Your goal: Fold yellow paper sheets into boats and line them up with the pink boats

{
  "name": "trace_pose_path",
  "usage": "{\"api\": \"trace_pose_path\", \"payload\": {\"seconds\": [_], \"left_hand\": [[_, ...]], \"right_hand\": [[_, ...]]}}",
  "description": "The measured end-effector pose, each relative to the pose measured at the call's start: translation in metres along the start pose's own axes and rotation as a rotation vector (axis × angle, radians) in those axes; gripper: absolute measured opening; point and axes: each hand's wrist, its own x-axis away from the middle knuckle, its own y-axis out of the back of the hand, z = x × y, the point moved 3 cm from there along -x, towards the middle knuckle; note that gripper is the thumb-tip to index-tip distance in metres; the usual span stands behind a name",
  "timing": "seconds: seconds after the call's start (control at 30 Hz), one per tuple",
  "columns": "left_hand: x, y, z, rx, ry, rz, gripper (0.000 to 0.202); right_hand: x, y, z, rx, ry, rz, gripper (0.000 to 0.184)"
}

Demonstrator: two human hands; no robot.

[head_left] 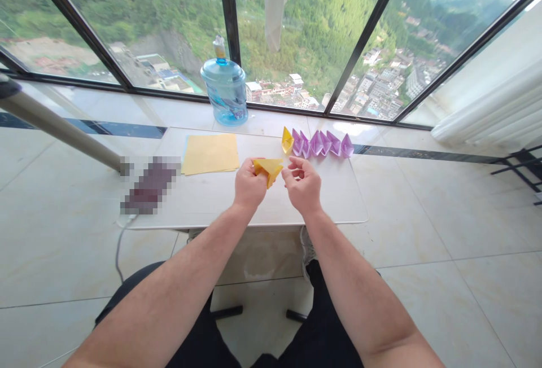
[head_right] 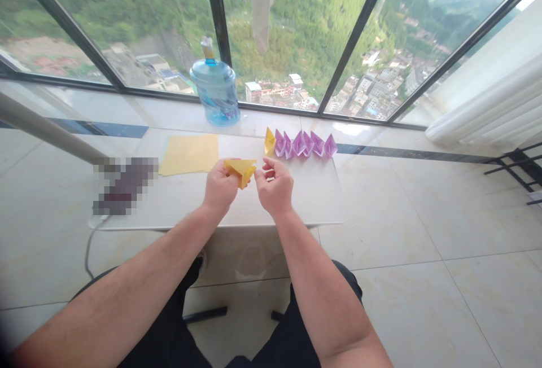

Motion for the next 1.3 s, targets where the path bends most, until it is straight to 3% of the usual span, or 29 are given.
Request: {"api": "trace_pose_path", "payload": {"seconds": [0.2, 0.37, 0.5, 0.73, 0.87, 1.3], "left_hand": [[0.004, -0.004, -0.008, 0.056, 0.073, 0.094, 0.021], [0.008, -0.004, -0.008, 0.258, 0.230, 0.204, 0.034], [0.010, -0.003, -0.009, 0.387, 0.265, 0.276, 0.043], [0.010, -0.005, -0.014, 0.395, 0.167, 0.166, 0.040], [0.010, -0.006, -0.016, 0.463, 0.192, 0.165, 0.039], [0.010, -0.004, -0.010, 0.179, 0.163, 0.161, 0.028]], "right_hand": [[-0.009, -0.005, -0.008, -0.371, -0.139, 0.269, 0.062], [-0.007, -0.004, -0.004, -0.459, -0.170, 0.299, 0.043], [-0.005, -0.004, -0.002, -0.463, -0.202, 0.272, 0.036], [-0.002, -0.008, -0.002, -0.452, -0.236, 0.363, 0.037], [0.000, -0.010, -0.004, -0.444, -0.245, 0.414, 0.031], [0.003, -0.010, -0.003, -0.391, -0.381, 0.522, 0.027]]}}
